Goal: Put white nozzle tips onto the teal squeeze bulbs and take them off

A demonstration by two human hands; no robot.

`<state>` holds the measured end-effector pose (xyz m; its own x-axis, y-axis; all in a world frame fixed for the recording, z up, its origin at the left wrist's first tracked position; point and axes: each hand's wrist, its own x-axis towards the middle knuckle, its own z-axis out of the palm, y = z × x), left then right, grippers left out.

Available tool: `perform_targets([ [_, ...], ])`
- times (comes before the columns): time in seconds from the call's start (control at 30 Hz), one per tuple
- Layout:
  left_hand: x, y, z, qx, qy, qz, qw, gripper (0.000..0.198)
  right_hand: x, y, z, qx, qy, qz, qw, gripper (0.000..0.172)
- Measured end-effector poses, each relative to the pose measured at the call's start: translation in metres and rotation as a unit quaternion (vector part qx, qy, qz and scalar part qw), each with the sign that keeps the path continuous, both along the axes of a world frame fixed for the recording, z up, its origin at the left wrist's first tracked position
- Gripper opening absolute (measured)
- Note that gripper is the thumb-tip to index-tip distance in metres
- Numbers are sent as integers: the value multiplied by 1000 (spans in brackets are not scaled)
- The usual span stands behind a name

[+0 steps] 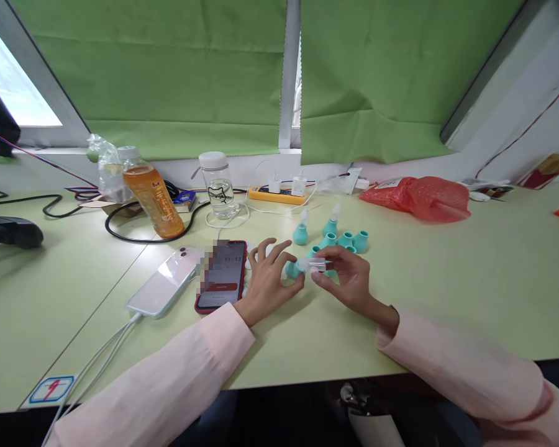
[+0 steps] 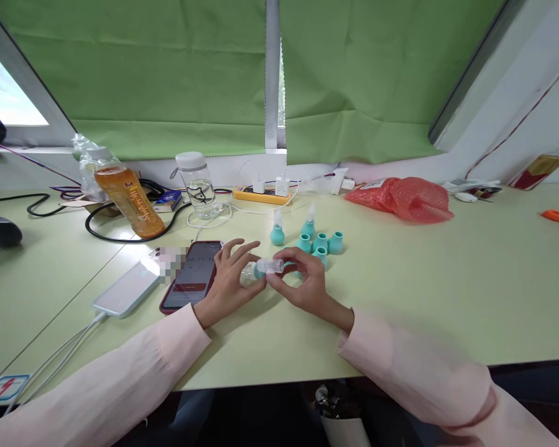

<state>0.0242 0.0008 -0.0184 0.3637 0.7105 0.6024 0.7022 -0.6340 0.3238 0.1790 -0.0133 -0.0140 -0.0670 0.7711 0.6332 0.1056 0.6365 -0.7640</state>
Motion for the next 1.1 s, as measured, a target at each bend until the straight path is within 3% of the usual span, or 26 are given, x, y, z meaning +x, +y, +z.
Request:
perform_targets([
  [0.13, -10, -15, 1, -61, -97, -71, 991, 21, 6, 0, 3, -58, 8, 102, 993, 19],
  [0.33, -23, -30, -3, -71, -84, -101, 989, 16, 12, 2, -2, -117, -85, 162, 976, 22],
  [0.5, -24, -29, -2, -104, -115, -128, 980, 22, 16, 3, 3, -58, -153, 193, 967, 22],
  [0.63, -25, -24, 0, -134, -89, -171, 972, 24, 19, 2, 8, 24, -224, 202, 953, 25],
  [0.8, -28, -22, 1, -133, -48, -200, 969, 27, 21, 0, 11, 66, -293, 216, 929, 26],
  [1.1, -27, -21, 0, -96, -19, -211, 972, 22, 18, 1, 10, -21, -328, 249, 911, 18],
])
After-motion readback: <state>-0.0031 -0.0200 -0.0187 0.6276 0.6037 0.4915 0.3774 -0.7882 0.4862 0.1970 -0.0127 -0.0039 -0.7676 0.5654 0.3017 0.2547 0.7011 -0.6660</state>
